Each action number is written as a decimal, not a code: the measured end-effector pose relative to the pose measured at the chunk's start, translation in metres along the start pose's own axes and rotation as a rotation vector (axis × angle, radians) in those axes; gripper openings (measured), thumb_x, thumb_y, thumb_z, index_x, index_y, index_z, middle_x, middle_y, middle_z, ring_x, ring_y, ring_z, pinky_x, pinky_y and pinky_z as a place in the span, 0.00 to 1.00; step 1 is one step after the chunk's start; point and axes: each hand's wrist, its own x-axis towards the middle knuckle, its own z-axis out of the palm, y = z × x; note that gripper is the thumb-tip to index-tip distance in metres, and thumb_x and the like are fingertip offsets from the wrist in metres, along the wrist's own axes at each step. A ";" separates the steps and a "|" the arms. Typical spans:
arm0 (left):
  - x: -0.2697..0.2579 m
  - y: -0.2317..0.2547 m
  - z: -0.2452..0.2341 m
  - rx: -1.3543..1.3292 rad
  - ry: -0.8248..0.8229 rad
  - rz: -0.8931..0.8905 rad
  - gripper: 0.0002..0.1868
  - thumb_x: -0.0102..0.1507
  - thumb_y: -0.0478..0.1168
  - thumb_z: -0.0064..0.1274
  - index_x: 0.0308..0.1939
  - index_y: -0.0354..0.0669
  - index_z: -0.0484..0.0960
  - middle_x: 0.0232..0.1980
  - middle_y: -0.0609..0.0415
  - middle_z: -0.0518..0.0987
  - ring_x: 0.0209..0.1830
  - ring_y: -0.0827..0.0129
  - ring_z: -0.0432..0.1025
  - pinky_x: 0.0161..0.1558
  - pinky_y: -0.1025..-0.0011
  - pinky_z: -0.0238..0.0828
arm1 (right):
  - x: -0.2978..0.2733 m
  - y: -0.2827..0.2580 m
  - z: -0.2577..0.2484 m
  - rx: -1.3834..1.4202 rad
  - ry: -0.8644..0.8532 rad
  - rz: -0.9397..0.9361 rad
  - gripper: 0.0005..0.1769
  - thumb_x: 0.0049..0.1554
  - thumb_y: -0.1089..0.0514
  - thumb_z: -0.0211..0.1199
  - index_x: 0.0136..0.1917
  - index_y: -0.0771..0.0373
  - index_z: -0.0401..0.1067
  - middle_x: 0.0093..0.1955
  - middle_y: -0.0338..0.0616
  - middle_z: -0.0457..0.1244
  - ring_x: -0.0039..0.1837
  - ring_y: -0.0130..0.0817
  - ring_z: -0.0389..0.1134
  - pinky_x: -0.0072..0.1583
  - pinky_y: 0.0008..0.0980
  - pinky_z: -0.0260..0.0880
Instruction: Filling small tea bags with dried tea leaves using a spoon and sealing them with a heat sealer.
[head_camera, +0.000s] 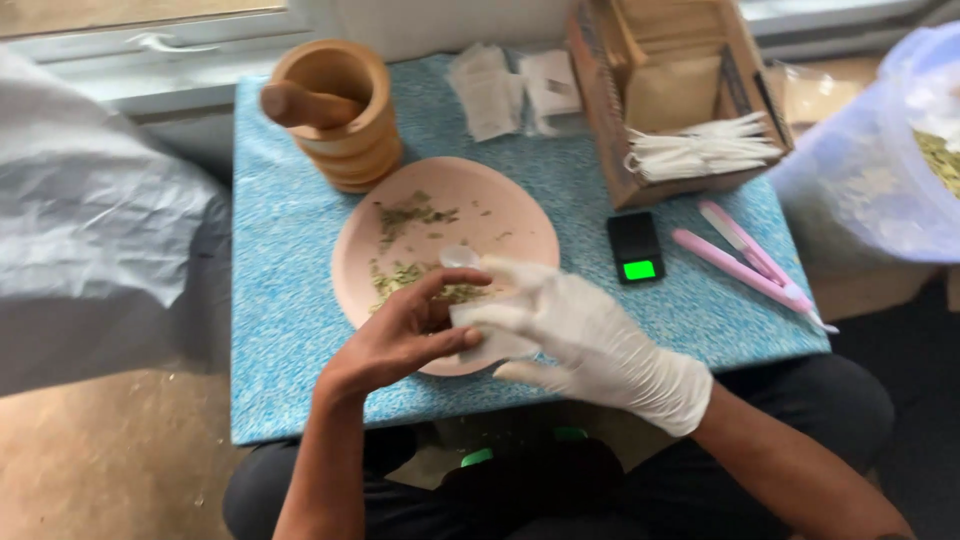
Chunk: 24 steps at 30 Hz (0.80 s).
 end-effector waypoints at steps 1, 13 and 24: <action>0.000 0.004 0.001 0.049 -0.049 -0.032 0.36 0.68 0.36 0.66 0.80 0.40 0.74 0.47 0.41 0.90 0.44 0.68 0.81 0.51 0.64 0.83 | -0.005 -0.005 0.003 0.015 -0.042 0.004 0.39 0.61 0.45 0.77 0.81 0.41 0.66 0.82 0.55 0.60 0.70 0.60 0.72 0.64 0.54 0.78; 0.004 -0.002 0.010 0.080 -0.131 -0.061 0.46 0.68 0.37 0.63 0.89 0.42 0.58 0.44 0.33 0.91 0.39 0.58 0.85 0.45 0.64 0.80 | -0.041 0.009 0.008 -0.032 -0.099 0.321 0.11 0.66 0.49 0.70 0.61 0.41 0.75 0.53 0.30 0.70 0.54 0.35 0.76 0.56 0.35 0.81; -0.022 0.020 -0.017 0.151 0.210 0.122 0.43 0.71 0.42 0.55 0.89 0.39 0.57 0.47 0.43 0.90 0.40 0.66 0.80 0.50 0.67 0.81 | -0.092 0.139 -0.071 -0.402 0.053 0.463 0.11 0.68 0.52 0.75 0.60 0.54 0.79 0.56 0.35 0.74 0.55 0.44 0.72 0.55 0.44 0.70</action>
